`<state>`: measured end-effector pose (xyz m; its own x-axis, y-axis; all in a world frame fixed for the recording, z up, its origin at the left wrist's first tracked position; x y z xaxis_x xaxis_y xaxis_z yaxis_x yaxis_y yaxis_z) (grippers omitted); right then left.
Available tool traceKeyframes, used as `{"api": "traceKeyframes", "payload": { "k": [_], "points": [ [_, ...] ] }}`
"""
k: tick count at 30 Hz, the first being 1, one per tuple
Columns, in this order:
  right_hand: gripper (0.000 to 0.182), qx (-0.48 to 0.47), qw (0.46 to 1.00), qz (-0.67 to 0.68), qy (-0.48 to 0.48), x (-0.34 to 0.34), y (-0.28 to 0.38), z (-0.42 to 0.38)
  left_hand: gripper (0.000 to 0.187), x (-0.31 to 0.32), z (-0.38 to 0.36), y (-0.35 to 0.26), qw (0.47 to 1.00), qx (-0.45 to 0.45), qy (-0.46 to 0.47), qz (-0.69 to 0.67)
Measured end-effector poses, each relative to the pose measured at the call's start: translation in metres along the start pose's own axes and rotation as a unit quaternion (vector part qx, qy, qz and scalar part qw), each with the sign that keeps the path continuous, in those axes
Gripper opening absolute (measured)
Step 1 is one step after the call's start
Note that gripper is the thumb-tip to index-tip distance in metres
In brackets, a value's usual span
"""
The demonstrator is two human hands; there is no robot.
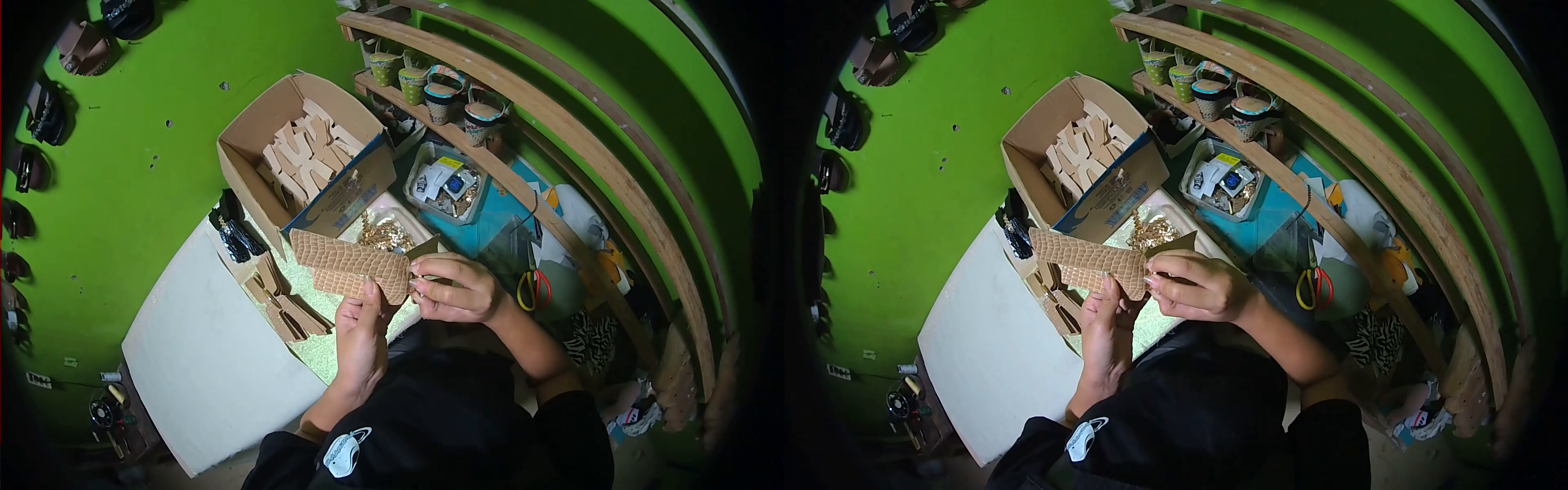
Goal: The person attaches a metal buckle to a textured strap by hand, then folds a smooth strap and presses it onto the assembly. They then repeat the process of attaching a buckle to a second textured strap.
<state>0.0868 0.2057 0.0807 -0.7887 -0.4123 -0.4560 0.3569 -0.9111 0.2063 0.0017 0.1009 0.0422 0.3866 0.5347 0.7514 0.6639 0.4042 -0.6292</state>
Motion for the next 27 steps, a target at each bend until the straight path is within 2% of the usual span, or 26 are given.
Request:
{"api": "traceKeyframes", "payload": {
  "k": [6, 8, 9, 11, 12, 15, 16, 17, 19, 21, 23, 24, 26, 27],
  "points": [
    [0.023, 0.017, 1.0, -0.003, 0.011, -0.001, 0.003, -0.002, 0.026, 0.005, -0.001, -0.001, 0.999, 0.019, -0.005, 0.041],
    [0.023, 0.071, 0.997, 0.003, 0.01, 0.003, 0.001, -0.008, 0.021, 0.005, 0.001, 0.001, 0.997, 0.056, -0.005, 0.054],
    [0.023, 0.07, 0.997, 0.004, 0.01, 0.003, 0.004, -0.01, 0.021, 0.003, 0.001, 0.003, 0.997, 0.058, -0.006, 0.054],
    [0.023, 0.128, 0.991, 0.027, 0.016, 0.005, 0.002, -0.014, 0.022, -0.003, 0.005, 0.007, 0.995, 0.063, 0.004, 0.083],
    [0.023, 0.128, 0.991, 0.03, 0.017, 0.006, 0.006, -0.015, 0.022, -0.007, 0.006, 0.007, 0.994, 0.067, 0.033, 0.083],
    [0.02, 0.26, 0.96, 0.104, -0.006, 0.011, 0.001, -0.021, 0.023, -0.015, 0.004, 0.009, 0.982, 0.107, -0.014, 0.157],
    [0.017, 0.251, 0.964, 0.086, 0.004, 0.009, 0.0, -0.02, 0.025, -0.019, 0.003, 0.01, 0.979, 0.116, 0.025, 0.166],
    [0.017, 0.25, 0.964, 0.087, 0.005, 0.011, 0.0, -0.023, 0.025, -0.019, 0.003, 0.01, 0.979, 0.117, 0.024, 0.165],
    [0.015, 0.309, 0.941, 0.136, -0.033, 0.015, -0.003, -0.037, 0.024, -0.018, 0.002, 0.012, 0.976, 0.116, 0.027, 0.181],
    [0.014, 0.327, 0.93, 0.161, -0.04, 0.019, 0.0, -0.039, 0.024, -0.023, 0.003, 0.013, 0.977, 0.109, 0.026, 0.179],
    [0.016, 0.39, 0.89, 0.232, -0.049, 0.023, -0.002, -0.044, 0.023, -0.027, 0.006, 0.015, 0.98, 0.096, 0.026, 0.174],
    [0.016, 0.39, 0.89, 0.232, -0.049, 0.022, -0.002, -0.042, 0.023, -0.027, 0.006, 0.014, 0.98, 0.096, 0.026, 0.173],
    [0.018, 0.446, 0.835, 0.316, -0.065, 0.025, -0.005, -0.044, 0.021, -0.026, 0.004, 0.009, 0.981, 0.113, 0.014, 0.156],
    [0.018, 0.447, 0.834, 0.316, -0.065, 0.025, -0.006, -0.045, 0.021, -0.023, 0.004, 0.008, 0.981, 0.112, 0.013, 0.157]
  ]
}}
Point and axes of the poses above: each hand's wrist, its own z-axis towards the middle knuckle, its own x-axis out of the palm, y = z × x, the point moved 5 cm from there along z, towards the middle knuckle, and after that the axes turned 10 degrees about -z, right-handed, at the moved point
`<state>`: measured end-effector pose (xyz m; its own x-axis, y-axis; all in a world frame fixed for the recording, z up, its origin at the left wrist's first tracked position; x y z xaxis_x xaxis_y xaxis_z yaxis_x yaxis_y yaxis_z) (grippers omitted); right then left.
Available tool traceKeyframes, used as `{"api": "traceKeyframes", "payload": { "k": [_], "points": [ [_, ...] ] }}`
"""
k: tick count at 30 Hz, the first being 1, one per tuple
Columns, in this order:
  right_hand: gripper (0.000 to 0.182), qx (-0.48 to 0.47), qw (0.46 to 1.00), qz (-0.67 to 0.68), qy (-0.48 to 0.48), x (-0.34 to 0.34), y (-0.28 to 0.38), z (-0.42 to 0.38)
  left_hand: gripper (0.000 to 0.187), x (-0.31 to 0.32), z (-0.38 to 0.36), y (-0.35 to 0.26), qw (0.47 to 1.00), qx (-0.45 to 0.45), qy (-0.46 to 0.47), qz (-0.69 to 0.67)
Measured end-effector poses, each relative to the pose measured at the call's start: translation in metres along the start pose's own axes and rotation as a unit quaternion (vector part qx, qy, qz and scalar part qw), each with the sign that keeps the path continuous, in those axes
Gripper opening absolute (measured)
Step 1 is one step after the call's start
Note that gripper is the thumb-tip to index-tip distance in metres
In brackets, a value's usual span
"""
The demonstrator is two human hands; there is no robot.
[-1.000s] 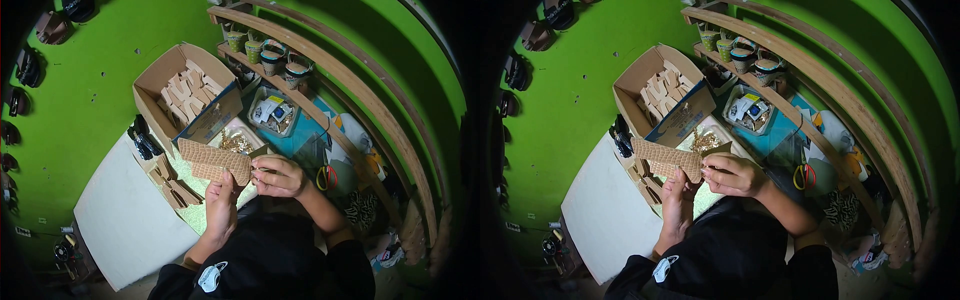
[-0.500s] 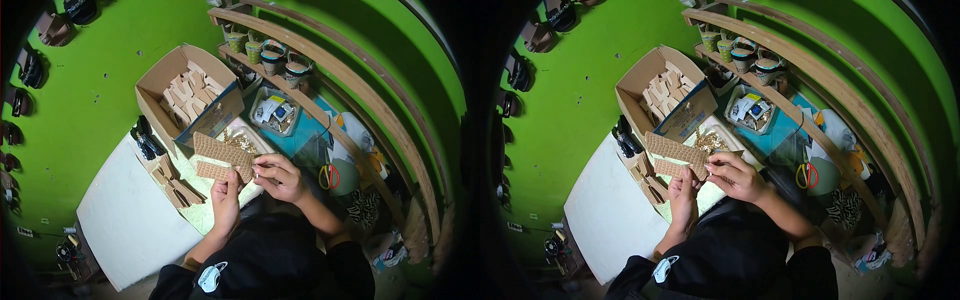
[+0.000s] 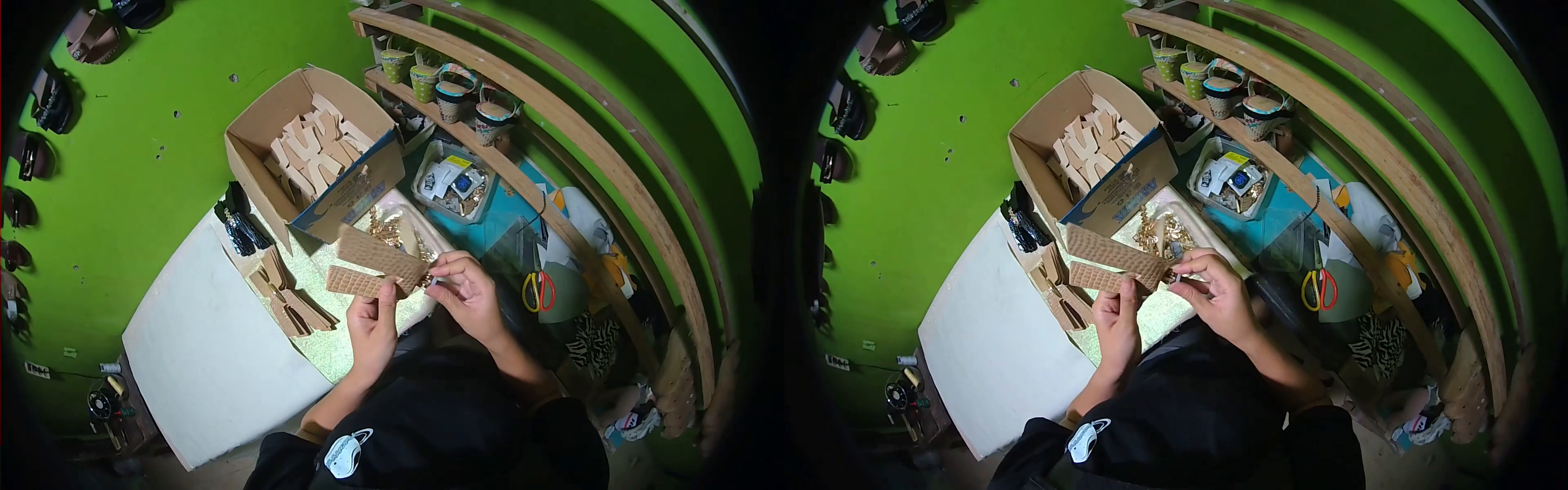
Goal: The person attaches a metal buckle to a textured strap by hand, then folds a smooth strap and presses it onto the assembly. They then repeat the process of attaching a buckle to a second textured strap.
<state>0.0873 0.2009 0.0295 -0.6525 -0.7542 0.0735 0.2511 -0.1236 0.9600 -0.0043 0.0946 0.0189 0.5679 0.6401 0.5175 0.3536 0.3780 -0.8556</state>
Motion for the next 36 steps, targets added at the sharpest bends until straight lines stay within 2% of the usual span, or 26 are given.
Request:
{"api": "traceKeyframes", "payload": {
  "k": [2, 6, 9, 11, 12, 15, 17, 18, 20, 21, 23, 30, 32, 36],
  "points": [
    [0.02, -0.001, 1.0, 0.007, 0.014, -0.002, -0.003, 0.0, 0.019, 0.011, 0.0, -0.01, 0.997, 0.063, 0.033, 0.034],
    [0.023, -0.036, 0.998, -0.038, 0.024, -0.005, -0.002, 0.002, 0.019, 0.017, 0.001, -0.012, 0.994, 0.085, 0.049, 0.04],
    [0.024, -0.029, 0.996, -0.076, 0.022, -0.003, -0.001, 0.004, 0.018, 0.009, 0.004, -0.007, 0.995, 0.073, 0.055, 0.027],
    [0.02, 0.044, 0.998, -0.043, 0.024, 0.0, 0.003, 0.006, 0.017, 0.01, 0.006, -0.008, 0.997, 0.063, 0.041, 0.023],
    [0.02, 0.045, 0.998, -0.042, 0.023, 0.0, 0.01, 0.007, 0.016, 0.009, 0.007, -0.008, 0.998, 0.057, 0.026, 0.017],
    [0.017, 0.067, 0.991, -0.114, 0.034, 0.0, 0.017, 0.013, 0.018, 0.001, 0.014, -0.001, 0.999, 0.017, 0.028, 0.003],
    [0.016, -0.033, 0.968, -0.247, 0.03, 0.001, 0.026, 0.015, 0.021, 0.002, 0.018, 0.002, 1.0, -0.016, -0.003, -0.01],
    [0.016, -0.032, 0.968, -0.247, 0.031, 0.001, 0.024, 0.016, 0.021, 0.006, 0.019, 0.004, 1.0, -0.016, -0.003, -0.01],
    [0.017, -0.087, 0.927, -0.365, 0.007, 0.004, 0.023, 0.016, 0.02, 0.005, 0.021, 0.007, 0.997, -0.032, -0.051, -0.054],
    [0.017, -0.087, 0.927, -0.366, 0.007, 0.006, 0.024, 0.017, 0.02, 0.004, 0.021, 0.009, 0.997, -0.032, -0.051, -0.054],
    [0.017, -0.113, 0.894, -0.434, 0.005, 0.011, 0.027, 0.018, 0.02, 0.002, 0.022, 0.014, 0.998, -0.02, -0.04, -0.044],
    [0.021, -0.13, 0.888, -0.441, 0.027, 0.01, 0.019, 0.022, 0.019, -0.001, 0.026, 0.02, 0.998, -0.001, -0.053, -0.028],
    [0.025, -0.063, 0.943, -0.328, 0.018, 0.005, 0.008, 0.02, 0.019, -0.004, 0.027, 0.021, 0.998, -0.004, -0.04, -0.054],
    [0.029, 0.003, 0.974, -0.224, 0.013, 0.003, 0.004, 0.017, 0.02, -0.003, 0.025, 0.02, 0.999, -0.012, -0.037, -0.022]
  ]
}}
Point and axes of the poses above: each hand's wrist, its own z-axis towards the middle knuckle, its own x-axis out of the palm, y = z × x, the point moved 5 cm from there along z, towards the middle knuckle, and after that the axes turned 10 degrees about -z, right-handed, at the moved point
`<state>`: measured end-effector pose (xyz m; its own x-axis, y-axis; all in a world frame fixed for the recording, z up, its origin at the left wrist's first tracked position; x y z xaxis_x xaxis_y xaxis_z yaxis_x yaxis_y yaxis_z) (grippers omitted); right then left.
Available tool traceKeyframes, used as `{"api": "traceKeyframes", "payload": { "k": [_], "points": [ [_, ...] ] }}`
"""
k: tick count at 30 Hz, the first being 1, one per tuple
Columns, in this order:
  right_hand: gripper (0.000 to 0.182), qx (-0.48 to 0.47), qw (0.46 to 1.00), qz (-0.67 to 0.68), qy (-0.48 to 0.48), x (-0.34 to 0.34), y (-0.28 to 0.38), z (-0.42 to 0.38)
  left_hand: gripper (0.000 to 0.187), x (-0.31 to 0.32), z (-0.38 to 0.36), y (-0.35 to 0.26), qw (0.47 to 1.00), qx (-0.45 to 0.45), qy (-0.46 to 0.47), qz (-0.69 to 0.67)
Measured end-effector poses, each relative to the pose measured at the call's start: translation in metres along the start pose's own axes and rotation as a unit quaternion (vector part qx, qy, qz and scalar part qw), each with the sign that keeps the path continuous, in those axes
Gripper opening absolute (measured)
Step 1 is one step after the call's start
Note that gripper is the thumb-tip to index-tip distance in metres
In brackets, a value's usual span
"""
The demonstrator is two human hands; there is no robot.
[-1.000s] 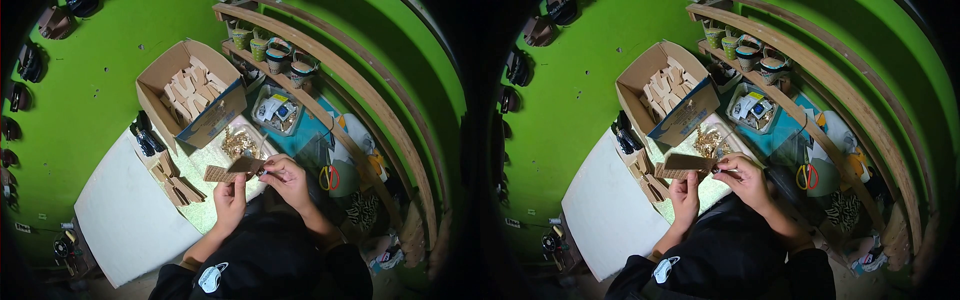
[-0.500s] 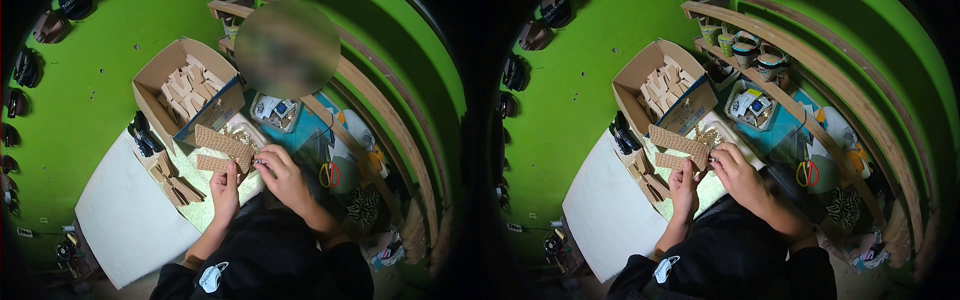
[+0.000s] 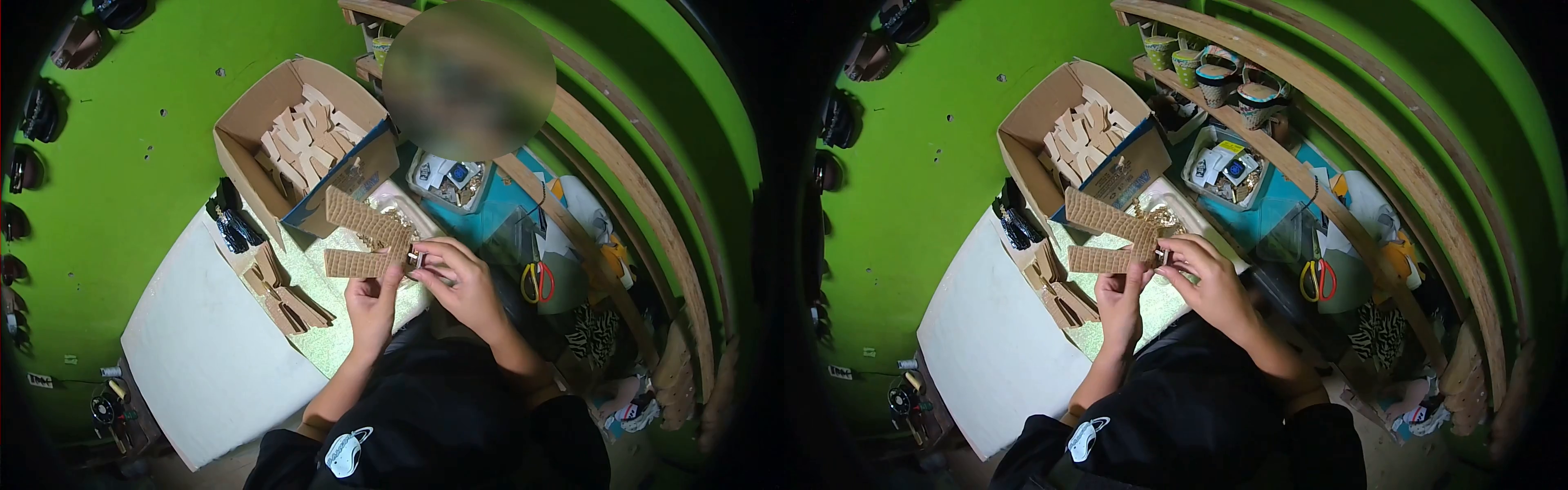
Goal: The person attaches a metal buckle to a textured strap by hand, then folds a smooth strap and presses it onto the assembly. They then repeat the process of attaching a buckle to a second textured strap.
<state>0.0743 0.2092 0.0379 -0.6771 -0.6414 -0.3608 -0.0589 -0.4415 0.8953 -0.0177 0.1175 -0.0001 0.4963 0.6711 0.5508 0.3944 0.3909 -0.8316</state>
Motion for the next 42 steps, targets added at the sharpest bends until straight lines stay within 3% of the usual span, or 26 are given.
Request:
{"api": "traceKeyframes", "payload": {
  "k": [2, 5, 9, 12, 16, 18, 23, 25, 28, 34, 36, 42],
  "points": [
    [0.033, 0.0, 0.999, 0.046, -0.014, -0.001, -0.006, -0.002, 0.022, 0.004, -0.001, -0.001, 0.998, 0.043, 0.052, 0.016],
    [0.033, -0.037, 0.998, -0.043, 0.017, -0.006, 0.002, -0.002, 0.019, -0.004, 0.0, 0.0, 0.999, 0.02, 0.04, 0.015],
    [0.038, -0.039, 0.999, -0.02, 0.028, -0.005, 0.001, -0.001, 0.013, -0.005, -0.002, -0.003, 0.999, 0.017, 0.027, 0.021],
    [0.044, 0.028, 0.995, 0.092, 0.023, -0.003, -0.009, -0.001, 0.011, -0.005, -0.001, -0.004, 0.999, 0.016, 0.027, 0.013],
    [0.048, 0.095, 0.968, 0.199, 0.121, -0.001, -0.019, 0.001, 0.01, -0.002, -0.002, -0.004, 0.999, 0.004, 0.031, 0.021],
    [0.043, 0.158, 0.921, 0.307, 0.179, 0.005, -0.018, -0.001, 0.012, 0.0, -0.002, -0.001, 0.999, 0.007, 0.044, 0.018],
    [0.037, 0.139, 0.926, 0.276, 0.216, 0.009, -0.02, -0.003, 0.015, 0.005, -0.005, -0.006, 0.996, 0.028, 0.058, 0.061],
    [0.034, 0.1, 0.921, 0.262, 0.272, 0.013, -0.025, -0.005, 0.016, 0.006, -0.006, -0.01, 0.995, 0.036, 0.06, 0.077],
    [0.032, 0.059, 0.936, 0.287, 0.197, 0.017, -0.015, -0.007, 0.016, 0.006, -0.005, -0.012, 0.995, 0.042, 0.054, 0.077],
    [0.031, 0.08, 0.94, 0.278, 0.181, 0.015, -0.01, -0.009, 0.016, 0.011, -0.008, -0.018, 0.997, 0.025, 0.06, 0.035],
    [0.03, 0.081, 0.942, 0.271, 0.18, 0.014, -0.009, -0.009, 0.007, 0.012, -0.009, -0.022, 0.999, 0.026, 0.036, 0.021],
    [0.026, 0.071, 0.95, 0.251, 0.171, 0.013, -0.004, -0.007, 0.015, 0.011, -0.011, -0.026, 0.997, 0.022, 0.064, 0.021]
  ]
}}
Point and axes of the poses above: each hand's wrist, its own z-axis towards the middle knuckle, its own x-axis out of the palm, y = z × x, the point moved 5 cm from there along z, towards the middle knuckle, and after that the axes turned 10 degrees about -z, right-handed, at the moved point
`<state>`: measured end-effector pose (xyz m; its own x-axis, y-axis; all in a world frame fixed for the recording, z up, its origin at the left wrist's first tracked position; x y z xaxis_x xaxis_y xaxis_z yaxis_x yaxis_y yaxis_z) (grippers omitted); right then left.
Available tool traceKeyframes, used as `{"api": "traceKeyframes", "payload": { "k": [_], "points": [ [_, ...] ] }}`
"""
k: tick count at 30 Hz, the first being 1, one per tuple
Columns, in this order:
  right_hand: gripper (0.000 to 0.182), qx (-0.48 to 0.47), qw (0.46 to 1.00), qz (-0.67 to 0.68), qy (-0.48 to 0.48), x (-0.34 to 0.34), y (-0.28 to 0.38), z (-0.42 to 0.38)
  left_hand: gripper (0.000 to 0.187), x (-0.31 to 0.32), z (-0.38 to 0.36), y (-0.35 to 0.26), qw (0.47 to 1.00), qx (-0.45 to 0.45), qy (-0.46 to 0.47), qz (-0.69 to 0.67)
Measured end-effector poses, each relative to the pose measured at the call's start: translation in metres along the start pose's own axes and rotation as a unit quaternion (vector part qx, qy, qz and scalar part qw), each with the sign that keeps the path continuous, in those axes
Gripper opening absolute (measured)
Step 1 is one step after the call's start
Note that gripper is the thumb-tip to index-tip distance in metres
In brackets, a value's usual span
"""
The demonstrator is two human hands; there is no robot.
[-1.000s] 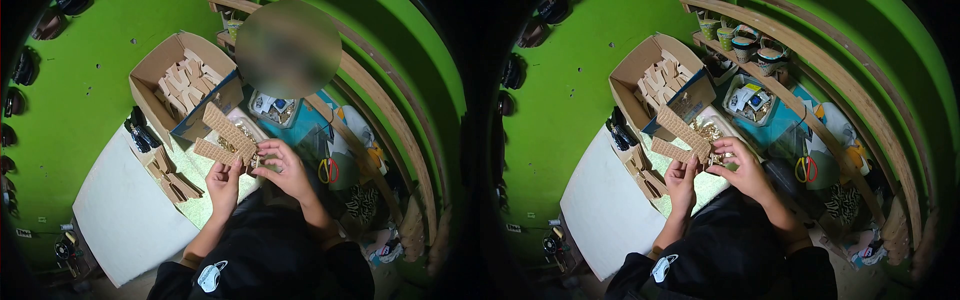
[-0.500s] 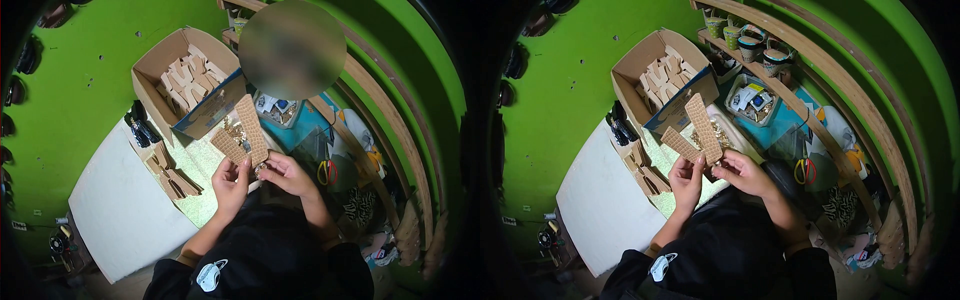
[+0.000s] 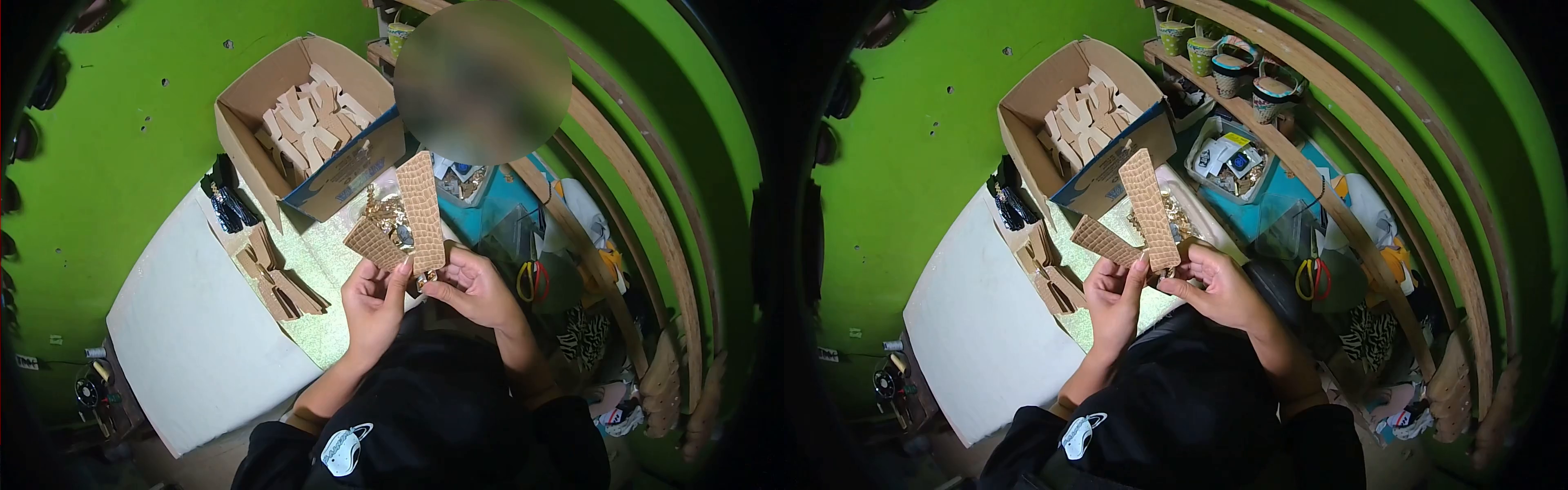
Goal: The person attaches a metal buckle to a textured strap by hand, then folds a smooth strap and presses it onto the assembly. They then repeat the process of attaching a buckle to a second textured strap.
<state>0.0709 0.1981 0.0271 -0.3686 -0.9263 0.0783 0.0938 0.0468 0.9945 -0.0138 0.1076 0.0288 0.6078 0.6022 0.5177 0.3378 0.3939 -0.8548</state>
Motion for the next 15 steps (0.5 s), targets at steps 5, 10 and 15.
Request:
{"api": "traceKeyframes", "payload": {
  "k": [5, 10, 15],
  "points": [
    [0.025, 0.003, 1.0, 0.003, -0.016, -0.0003, 0.0021, 0.0, 0.015, 0.0, -0.002, 0.0025, 1.0, -0.004, 0.006, -0.001],
    [0.024, -0.003, 1.0, -0.024, -0.017, -0.0019, -0.0002, -0.0019, 0.016, -0.0012, -0.0013, 0.0052, 1.0, -0.015, 0.0, -0.012],
    [0.023, 0.0, 1.0, -0.016, -0.026, 0.0004, 0.0014, -0.0054, 0.016, -0.002, -0.006, 0.0047, 1.0, -0.014, 0.01, -0.013]
  ]
}}
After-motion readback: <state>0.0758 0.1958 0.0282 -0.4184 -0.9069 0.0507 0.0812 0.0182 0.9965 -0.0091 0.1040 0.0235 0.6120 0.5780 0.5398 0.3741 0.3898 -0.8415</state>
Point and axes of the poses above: each hand's wrist, its own z-axis towards the middle knuckle, its own x-axis out of the palm, y = z × x, the point moved 5 cm from there along z, towards the middle knuckle, and after that the axes turned 10 degrees about -z, right-handed, at the moved point
